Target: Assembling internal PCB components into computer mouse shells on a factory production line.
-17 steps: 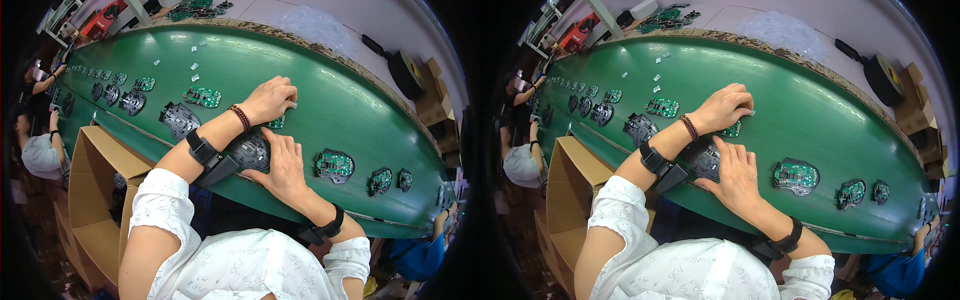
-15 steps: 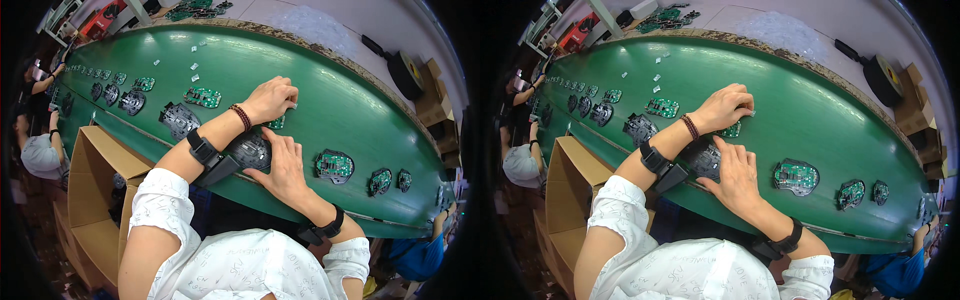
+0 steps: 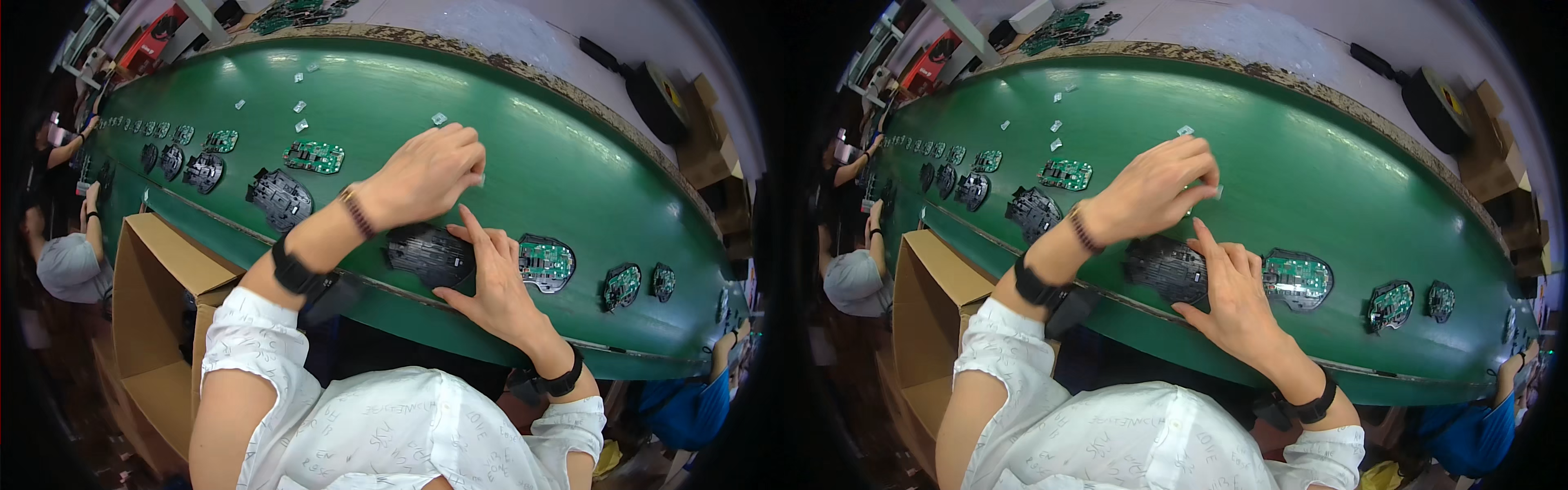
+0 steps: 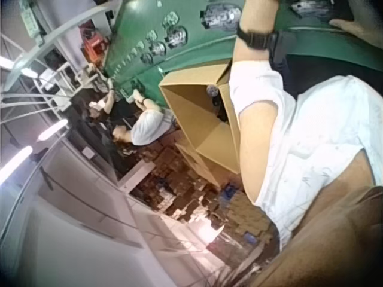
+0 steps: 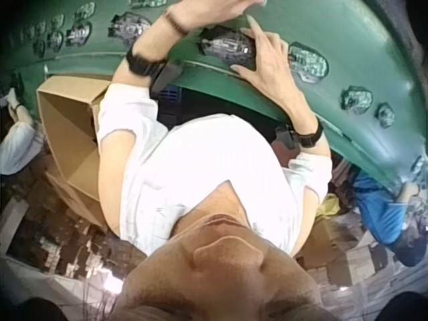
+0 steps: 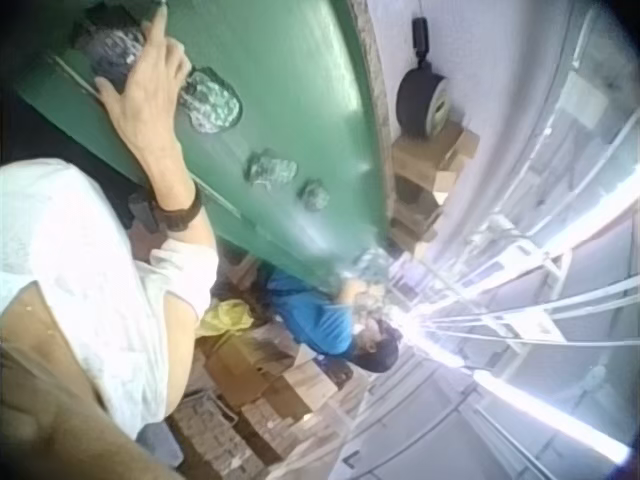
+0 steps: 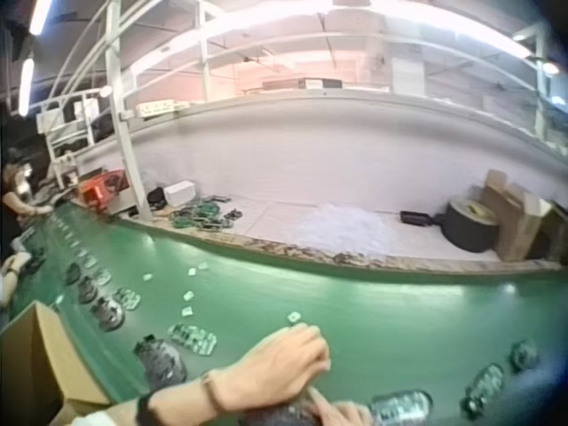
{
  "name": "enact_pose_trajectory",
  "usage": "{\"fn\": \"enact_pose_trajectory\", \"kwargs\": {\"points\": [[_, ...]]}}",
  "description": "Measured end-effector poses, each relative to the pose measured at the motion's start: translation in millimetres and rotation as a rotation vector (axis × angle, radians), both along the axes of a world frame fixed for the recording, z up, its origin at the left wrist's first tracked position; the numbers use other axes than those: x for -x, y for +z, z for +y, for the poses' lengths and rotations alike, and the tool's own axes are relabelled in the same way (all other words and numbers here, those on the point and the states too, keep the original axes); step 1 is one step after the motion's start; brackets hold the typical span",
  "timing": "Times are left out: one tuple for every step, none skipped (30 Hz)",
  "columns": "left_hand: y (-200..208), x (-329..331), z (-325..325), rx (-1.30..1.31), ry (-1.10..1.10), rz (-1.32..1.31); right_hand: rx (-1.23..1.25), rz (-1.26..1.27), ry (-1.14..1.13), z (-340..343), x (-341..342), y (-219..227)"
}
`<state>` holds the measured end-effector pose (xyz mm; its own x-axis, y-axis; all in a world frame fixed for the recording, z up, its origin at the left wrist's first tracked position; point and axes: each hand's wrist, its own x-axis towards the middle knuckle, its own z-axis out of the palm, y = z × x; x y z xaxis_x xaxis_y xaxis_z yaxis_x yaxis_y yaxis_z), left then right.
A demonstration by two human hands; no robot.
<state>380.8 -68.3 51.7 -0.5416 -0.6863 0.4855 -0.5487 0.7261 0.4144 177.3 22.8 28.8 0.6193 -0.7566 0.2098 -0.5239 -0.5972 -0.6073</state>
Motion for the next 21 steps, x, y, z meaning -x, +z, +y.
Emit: {"fn": "enact_pose_trajectory", "kwargs": {"points": [[11.2, -0.6, 16.4, -0.005, -0.02, -0.002, 0.015, -0.015, -0.003, 0.6, 0.5, -1.1], [19.6, -3.5, 35.0, -0.01, -0.034, -0.007, 0.007, -0.024, -0.014, 0.9, 1.1, 0.0], [19.7, -6.5, 50.8, 0.002, -0.013, -0.053, -0.006, 0.001, -0.006, 0.8, 1.8, 1.9], [18.4, -10.7, 65.7, 0.016, 0.014, -0.1, -0.017, 0.025, 0.008, 0.0, 1.4, 2.6], [12.8, -14.8, 76.7, -0.01, 0.013, -0.115, -0.023, 0.016, -0.001, -0.2, 1.4, 3.3], [6.5, -16.9, 83.5, -0.015, 0.002, -0.122, -0.004, 0.007, 0.012, -0.3, 1.5, 3.4], [0.6, -18.2, 90.1, -0.056, 0.02, -0.121, 0.016, 0.0, 0.03, -0.2, 1.9, 3.7], [-4.7, -18.8, 93.5, -0.097, 0.038, -0.119, 0.011, -0.005, 0.024, -0.3, 2.0, 3.9], [-9.2, -18.7, 94.4, -0.095, 0.057, -0.142, 0.025, -0.007, 0.026, -0.4, 1.8, 4.1], [-13.0, -18.2, 94.3, -0.098, 0.051, -0.144, 0.039, -0.007, 0.027, -0.7, 1.7, 3.3], [-16.4, -17.8, 94.2, -0.106, 0.059, -0.135, 0.036, -0.008, 0.021, -0.5, 1.7, 2.2], [-18.7, -17.3, 94.3, -0.113, 0.068, -0.124, 0.033, -0.005, 0.023, -0.2, 1.6, 1.3], [-19.2, -17.3, 94.4, -0.115, 0.061, -0.124, 0.029, -0.003, 0.023, 0.2, 1.5, 1.2], [-19.6, -17.4, 94.6, -0.12, 0.066, -0.127, 0.027, -0.002, 0.018, 0.3, 1.4, 1.4], [-19.9, -17.5, 94.7, -0.124, 0.072, -0.129, 0.02, -0.005, 0.02, 0.2, 1.2, 1.6], [-20.0, -17.6, 94.5, -0.125, 0.069, -0.128, 0.015, -0.007, 0.023, 0.2, 0.7, 1.8], [-19.9, -17.4, 94.3, -0.124, 0.066, -0.113, 0.014, -0.007, 0.021, 0.3, 0.6, 1.7], [-20.0, -17.3, 94.1, -0.124, 0.064, -0.099, 0.016, 0.0, 0.014, 0.4, 0.6, 1.6], [-20.6, -17.6, 94.2, -0.125, 0.065, -0.099, 0.019, 0.006, 0.009, 0.4, 0.3, 1.6], [-21.6, -17.8, 94.3, -0.126, 0.065, -0.094, 0.018, 0.006, 0.011, 0.5, -0.1, 1.8], [-22.3, -18.1, 94.4, -0.127, 0.066, -0.09, 0.011, 0.004, 0.011, 0.7, -0.4, 2.3]]}}
